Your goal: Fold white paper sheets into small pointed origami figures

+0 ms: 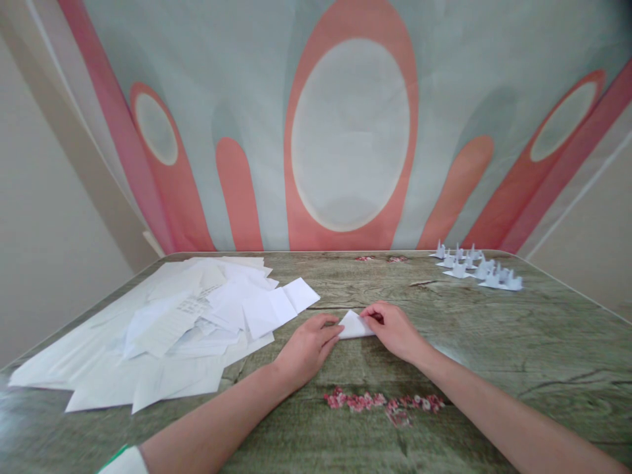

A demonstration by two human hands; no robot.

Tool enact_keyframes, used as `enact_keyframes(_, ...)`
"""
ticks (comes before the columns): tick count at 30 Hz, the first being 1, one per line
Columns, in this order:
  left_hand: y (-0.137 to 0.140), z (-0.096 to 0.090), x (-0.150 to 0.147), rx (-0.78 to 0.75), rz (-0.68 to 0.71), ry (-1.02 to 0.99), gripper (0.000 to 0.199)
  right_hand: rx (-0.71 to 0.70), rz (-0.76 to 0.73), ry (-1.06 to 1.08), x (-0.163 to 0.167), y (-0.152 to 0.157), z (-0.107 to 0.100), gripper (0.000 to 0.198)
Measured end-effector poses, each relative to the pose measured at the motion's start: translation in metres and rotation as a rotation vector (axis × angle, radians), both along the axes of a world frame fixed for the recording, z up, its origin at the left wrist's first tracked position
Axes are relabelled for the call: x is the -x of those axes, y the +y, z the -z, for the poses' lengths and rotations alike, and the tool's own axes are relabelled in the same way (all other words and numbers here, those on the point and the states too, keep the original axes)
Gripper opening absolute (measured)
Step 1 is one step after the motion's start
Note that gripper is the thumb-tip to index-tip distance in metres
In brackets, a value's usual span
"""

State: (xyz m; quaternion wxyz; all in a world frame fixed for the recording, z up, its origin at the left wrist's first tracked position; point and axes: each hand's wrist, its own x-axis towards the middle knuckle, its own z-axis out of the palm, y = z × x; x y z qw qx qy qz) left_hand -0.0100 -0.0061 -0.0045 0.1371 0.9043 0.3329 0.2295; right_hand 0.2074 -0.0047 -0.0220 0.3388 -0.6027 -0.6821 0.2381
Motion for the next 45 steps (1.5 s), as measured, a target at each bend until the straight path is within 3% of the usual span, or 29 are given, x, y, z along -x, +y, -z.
enact_keyframes(19,0.0,0.001,0.0,-0.018,-0.002,-0.005,0.027,-0.096,-0.138,-0.153,0.008,-0.006,-0.009,0.024)
enact_keyframes(45,-0.001,0.0,-0.001,-0.018,-0.001,0.022,0.027,-0.132,-0.121,-0.221,0.011,-0.007,-0.008,0.027)
